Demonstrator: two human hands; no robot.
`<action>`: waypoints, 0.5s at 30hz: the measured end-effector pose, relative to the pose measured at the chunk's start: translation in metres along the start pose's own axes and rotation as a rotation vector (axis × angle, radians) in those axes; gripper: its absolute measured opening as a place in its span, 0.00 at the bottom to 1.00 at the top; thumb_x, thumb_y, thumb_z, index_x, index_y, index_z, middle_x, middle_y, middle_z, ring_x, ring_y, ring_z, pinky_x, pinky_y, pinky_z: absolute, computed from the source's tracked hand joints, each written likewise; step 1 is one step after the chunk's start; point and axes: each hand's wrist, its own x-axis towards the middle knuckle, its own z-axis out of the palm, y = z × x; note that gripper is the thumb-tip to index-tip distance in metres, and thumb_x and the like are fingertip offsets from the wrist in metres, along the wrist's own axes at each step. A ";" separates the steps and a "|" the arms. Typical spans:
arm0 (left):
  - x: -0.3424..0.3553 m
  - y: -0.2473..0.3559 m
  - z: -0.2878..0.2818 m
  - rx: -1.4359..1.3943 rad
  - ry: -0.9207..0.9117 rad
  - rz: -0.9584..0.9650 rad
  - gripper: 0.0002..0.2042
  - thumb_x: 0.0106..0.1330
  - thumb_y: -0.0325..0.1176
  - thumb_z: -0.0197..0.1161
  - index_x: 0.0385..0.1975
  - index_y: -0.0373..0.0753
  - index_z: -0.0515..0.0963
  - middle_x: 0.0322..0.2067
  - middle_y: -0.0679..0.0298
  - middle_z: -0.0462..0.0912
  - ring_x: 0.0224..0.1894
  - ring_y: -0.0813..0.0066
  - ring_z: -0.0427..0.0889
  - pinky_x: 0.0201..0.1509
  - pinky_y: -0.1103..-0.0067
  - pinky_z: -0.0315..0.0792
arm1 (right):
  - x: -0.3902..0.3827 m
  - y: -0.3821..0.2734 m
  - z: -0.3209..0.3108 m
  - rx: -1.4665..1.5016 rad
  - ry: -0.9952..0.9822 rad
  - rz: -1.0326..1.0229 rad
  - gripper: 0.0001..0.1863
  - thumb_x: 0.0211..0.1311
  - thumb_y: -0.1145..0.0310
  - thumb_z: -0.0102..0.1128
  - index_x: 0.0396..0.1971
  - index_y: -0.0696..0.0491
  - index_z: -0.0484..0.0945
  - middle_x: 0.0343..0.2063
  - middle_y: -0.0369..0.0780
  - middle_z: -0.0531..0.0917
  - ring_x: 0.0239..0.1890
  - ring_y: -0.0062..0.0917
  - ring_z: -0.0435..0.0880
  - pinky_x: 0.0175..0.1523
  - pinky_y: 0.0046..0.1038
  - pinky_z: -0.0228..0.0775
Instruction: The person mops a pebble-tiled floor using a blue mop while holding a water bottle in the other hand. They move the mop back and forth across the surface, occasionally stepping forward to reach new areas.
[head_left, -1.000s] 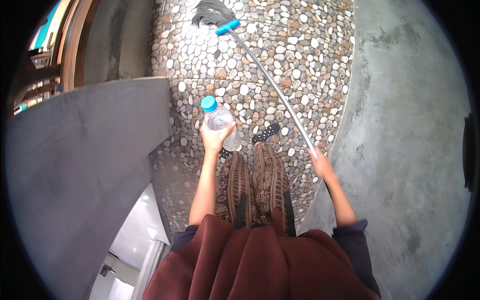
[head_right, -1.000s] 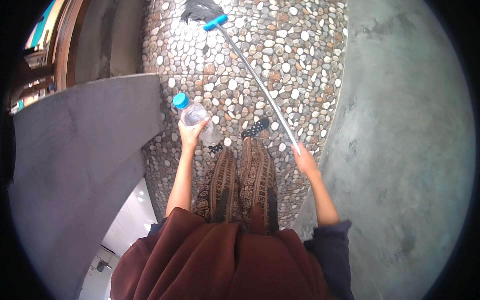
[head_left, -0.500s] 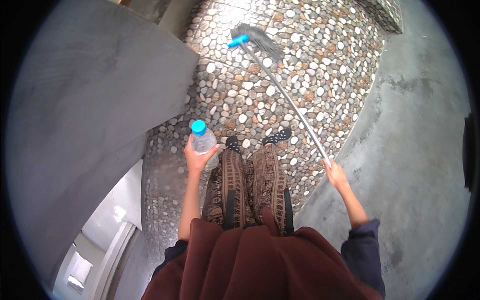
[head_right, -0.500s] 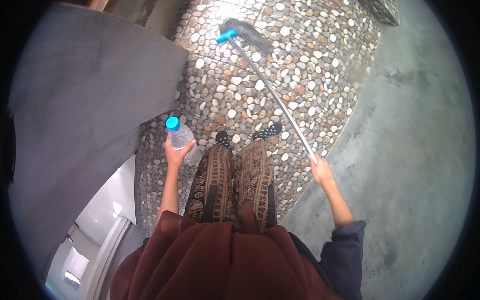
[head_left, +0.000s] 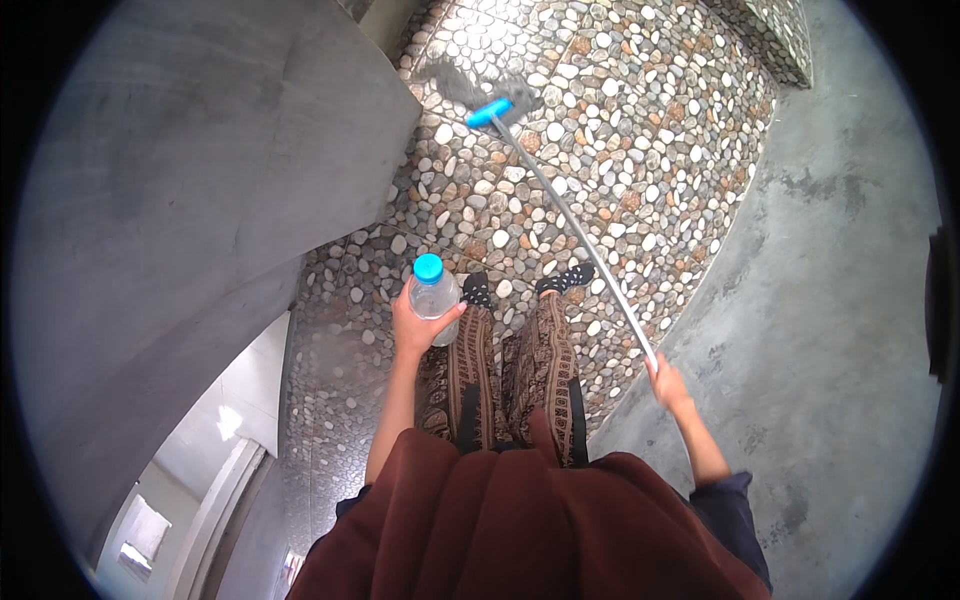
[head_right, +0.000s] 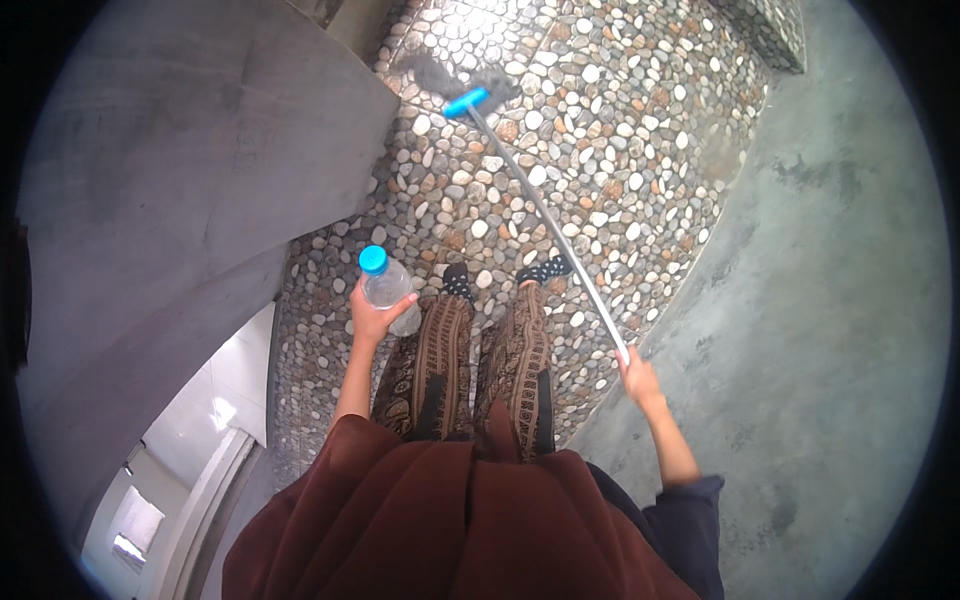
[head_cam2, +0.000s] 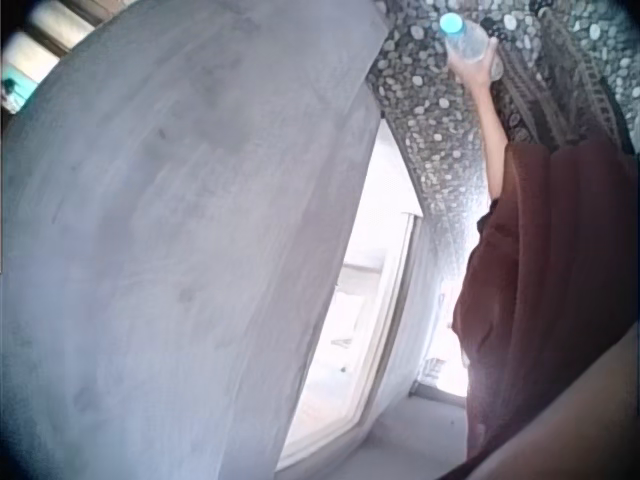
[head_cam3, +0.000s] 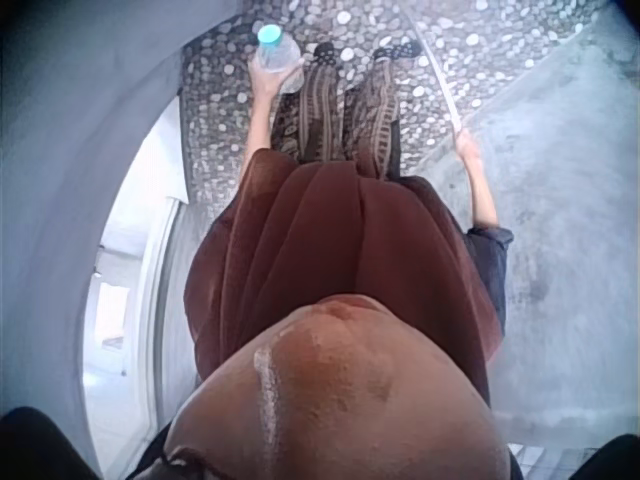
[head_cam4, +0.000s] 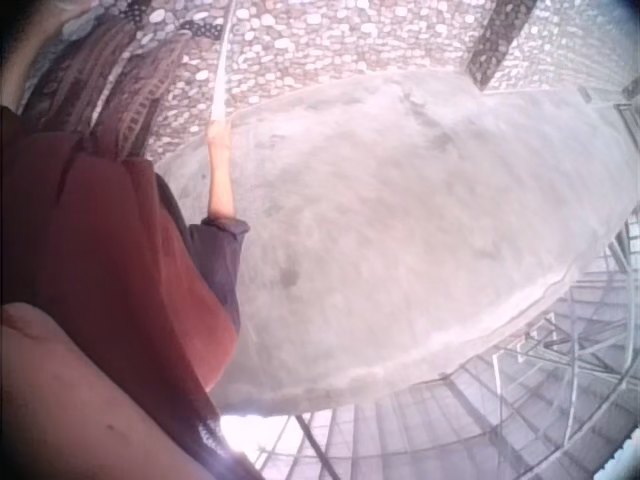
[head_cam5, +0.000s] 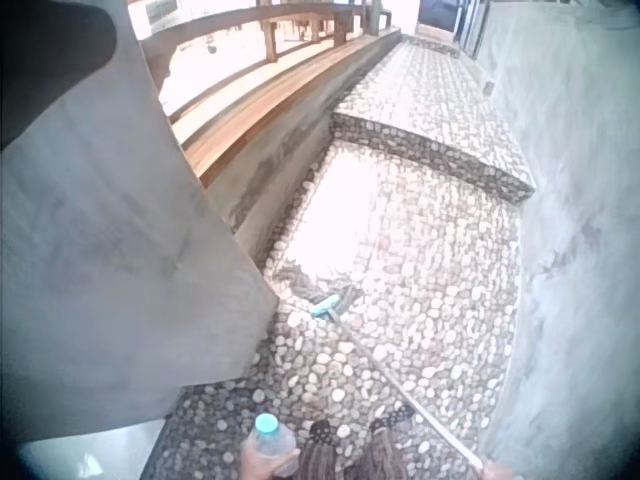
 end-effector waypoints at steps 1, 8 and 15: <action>-0.001 -0.002 -0.002 -0.002 0.009 -0.007 0.27 0.36 0.38 0.73 0.37 0.34 0.70 0.32 0.60 0.78 0.35 0.72 0.77 0.42 0.76 0.70 | -0.019 0.006 0.005 -0.057 -0.056 0.045 0.22 0.61 0.51 0.37 0.46 0.51 0.62 0.29 0.59 0.74 0.36 0.55 0.71 0.41 0.48 0.62; -0.008 -0.012 -0.015 -0.025 0.015 -0.034 0.27 0.36 0.38 0.73 0.37 0.35 0.70 0.31 0.62 0.77 0.33 0.74 0.76 0.40 0.77 0.69 | 0.033 -0.119 0.020 0.403 -0.352 -0.061 0.25 0.61 0.50 0.36 0.49 0.54 0.60 0.12 0.43 0.73 0.10 0.35 0.73 0.21 0.32 0.67; -0.008 -0.006 -0.020 0.000 -0.016 -0.010 0.26 0.37 0.36 0.73 0.36 0.34 0.70 0.30 0.63 0.77 0.32 0.74 0.76 0.40 0.78 0.69 | 0.088 -0.275 0.026 2.066 -0.849 -0.149 0.17 0.62 0.67 0.39 0.50 0.57 0.59 0.11 0.29 0.62 0.07 0.10 0.59 0.06 0.13 0.53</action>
